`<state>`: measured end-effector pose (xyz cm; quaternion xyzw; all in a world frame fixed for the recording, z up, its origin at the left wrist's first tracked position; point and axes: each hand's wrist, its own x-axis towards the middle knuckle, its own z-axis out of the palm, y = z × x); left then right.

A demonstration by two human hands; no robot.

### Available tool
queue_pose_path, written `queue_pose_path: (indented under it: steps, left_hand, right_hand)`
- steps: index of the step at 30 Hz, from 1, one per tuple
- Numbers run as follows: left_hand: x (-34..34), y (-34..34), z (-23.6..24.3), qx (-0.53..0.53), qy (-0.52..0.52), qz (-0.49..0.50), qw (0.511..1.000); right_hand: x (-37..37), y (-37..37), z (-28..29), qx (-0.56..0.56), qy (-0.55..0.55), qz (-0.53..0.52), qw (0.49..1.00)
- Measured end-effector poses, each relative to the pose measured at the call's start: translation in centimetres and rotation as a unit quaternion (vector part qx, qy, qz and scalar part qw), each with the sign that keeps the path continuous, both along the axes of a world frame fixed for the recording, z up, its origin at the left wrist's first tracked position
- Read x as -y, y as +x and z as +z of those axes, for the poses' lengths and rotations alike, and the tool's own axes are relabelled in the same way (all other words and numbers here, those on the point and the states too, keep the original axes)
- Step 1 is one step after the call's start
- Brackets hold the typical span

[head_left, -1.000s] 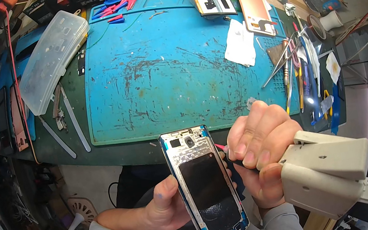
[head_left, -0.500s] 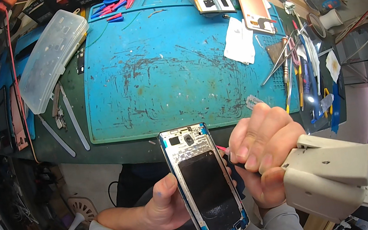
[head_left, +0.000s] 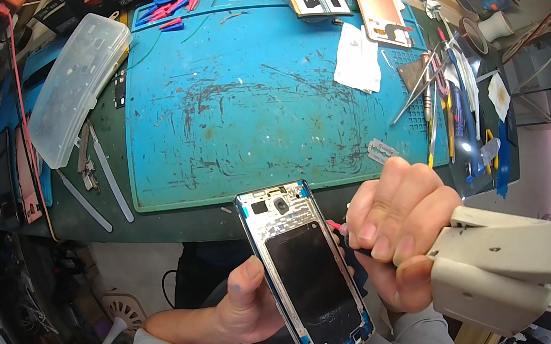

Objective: The person uses a heat gun to warm the edges of a disassembled smartphone, then uses tweezers to remove small components and a cloth to clean the back cover. The person handles the phone frame and back cover throughout the process.

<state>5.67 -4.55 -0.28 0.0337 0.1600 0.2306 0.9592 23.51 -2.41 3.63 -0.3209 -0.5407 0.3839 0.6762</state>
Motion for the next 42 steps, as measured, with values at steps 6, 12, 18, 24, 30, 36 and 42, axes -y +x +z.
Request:
queue_pose_path:
  steps: [6, 12, 18, 24, 30, 36, 42]
  left_hand:
    - [0.2, 0.1, -0.3, 0.011, 0.004, -0.006, 1.0]
    - [0.0, 0.1, 0.0, -0.004, 0.021, -0.008, 1.0]
    - [0.3, 0.1, -0.1, 0.009, 0.007, 0.005, 1.0]
    - [0.0, 0.2, 0.1, -0.001, 0.013, 0.008, 1.0]
    - [0.1, 0.2, -0.2, 0.005, 0.015, 0.009, 1.0]
    - [0.1, 0.3, -0.1, 0.006, 0.013, 0.012, 1.0]
    - [0.1, 0.5, -0.1, 0.006, 0.017, 0.02, 1.0]
  right_hand:
    - [0.1, 0.2, 0.0, 0.0, 0.011, 0.011, 1.0]
    - [0.3, 0.4, -0.1, -0.006, 0.019, 0.021, 1.0]
    - [0.7, 0.4, 0.1, -0.01, 0.016, 0.02, 1.0]
    - [0.8, 0.4, 0.1, -0.012, 0.022, 0.017, 1.0]
    - [1.1, 0.4, 0.2, -0.01, 0.023, 0.014, 1.0]
    - [1.4, 0.5, 0.3, -0.008, 0.019, 0.013, 1.0]
    - [1.7, 0.7, 0.5, -0.008, 0.011, 0.015, 1.0]
